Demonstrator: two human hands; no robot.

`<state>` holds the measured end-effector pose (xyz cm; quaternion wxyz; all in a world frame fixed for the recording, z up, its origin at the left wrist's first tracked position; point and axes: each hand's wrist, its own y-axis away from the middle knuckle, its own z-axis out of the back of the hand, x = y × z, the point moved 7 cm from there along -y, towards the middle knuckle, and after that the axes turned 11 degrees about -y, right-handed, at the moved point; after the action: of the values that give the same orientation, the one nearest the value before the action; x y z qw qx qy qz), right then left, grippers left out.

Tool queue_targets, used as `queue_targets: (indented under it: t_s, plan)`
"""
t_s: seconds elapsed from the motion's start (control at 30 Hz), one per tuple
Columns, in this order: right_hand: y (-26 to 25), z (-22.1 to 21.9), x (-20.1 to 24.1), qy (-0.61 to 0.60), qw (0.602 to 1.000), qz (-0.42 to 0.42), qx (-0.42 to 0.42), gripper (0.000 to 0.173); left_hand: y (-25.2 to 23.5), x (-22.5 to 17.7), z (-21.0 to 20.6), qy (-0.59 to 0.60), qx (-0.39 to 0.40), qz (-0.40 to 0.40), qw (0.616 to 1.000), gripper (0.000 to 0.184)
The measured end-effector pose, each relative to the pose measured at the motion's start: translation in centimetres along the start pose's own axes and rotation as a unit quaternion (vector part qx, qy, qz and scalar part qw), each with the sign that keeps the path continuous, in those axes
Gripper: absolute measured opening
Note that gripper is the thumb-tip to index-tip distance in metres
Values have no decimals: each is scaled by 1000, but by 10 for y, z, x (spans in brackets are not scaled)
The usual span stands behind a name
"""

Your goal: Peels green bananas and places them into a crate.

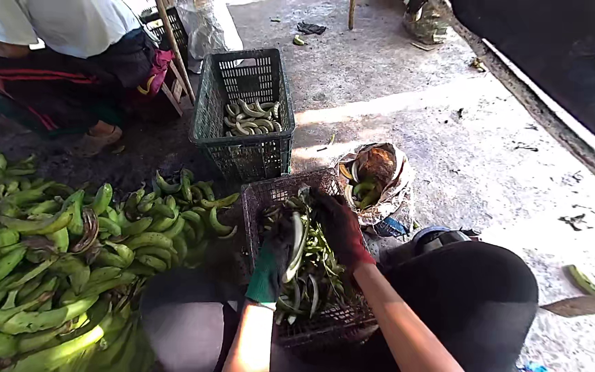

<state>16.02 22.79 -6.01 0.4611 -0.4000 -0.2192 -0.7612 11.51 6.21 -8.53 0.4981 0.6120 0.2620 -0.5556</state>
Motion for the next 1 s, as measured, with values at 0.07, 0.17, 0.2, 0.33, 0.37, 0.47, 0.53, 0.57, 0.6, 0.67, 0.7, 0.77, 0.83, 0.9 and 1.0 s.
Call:
queue_targets:
  t_s: [0.07, 0.17, 0.2, 0.33, 0.37, 0.47, 0.53, 0.57, 0.6, 0.67, 0.7, 0.77, 0.83, 0.9, 1.0]
  plan:
    - [29, -21, 2, -54, 999, 5, 6, 39, -14, 4, 15, 107, -134, -42, 984, 29]
    - [84, -58, 3, -99, 994, 36, -17, 42, -25, 7, 37, 223, -297, -128, 920, 37]
    - [88, -61, 2, -108, 992, 49, -37, 42, -25, 8, 39, 242, -332, -146, 900, 33]
    - [51, -37, 14, -33, 995, 95, -4, 42, -17, -3, 23, 132, -262, -89, 952, 34]
    - [37, -31, 17, -4, 996, 87, 24, 43, -15, -9, 18, 77, -217, -67, 971, 37]
    - [2, -28, 11, 33, 988, 44, 146, 45, -11, -14, 11, -53, -76, -33, 995, 36]
    - [-9, -34, 1, 29, 977, 21, 210, 41, -8, -5, 8, -56, 30, -38, 997, 28]
    - [-11, -38, -7, 17, 973, 4, 230, 40, -5, -1, 6, -51, 94, -42, 993, 25]
    - [-10, -41, -13, -1, 971, -13, 239, 40, -1, 2, 3, -52, 138, -43, 988, 24]
    - [-5, -40, -16, -37, 979, -23, 201, 41, 1, 1, 9, -20, 90, -34, 995, 27]
    - [1, -38, -12, -37, 986, -6, 165, 43, -4, 2, 15, 34, 36, -13, 999, 31]
    - [31, -41, -1, -12, 993, 47, 103, 48, -13, 12, 22, 221, -70, 35, 972, 31]
    - [63, -44, 13, -4, 990, 136, 28, 44, -25, 19, 23, 396, -107, 63, 910, 41]
    - [71, -42, 20, 5, 981, 192, -29, 37, -22, 18, 18, 418, -112, 62, 899, 38]
    - [54, -31, 23, 24, 984, 175, 1, 37, -3, 10, 2, 364, -40, 44, 930, 35]
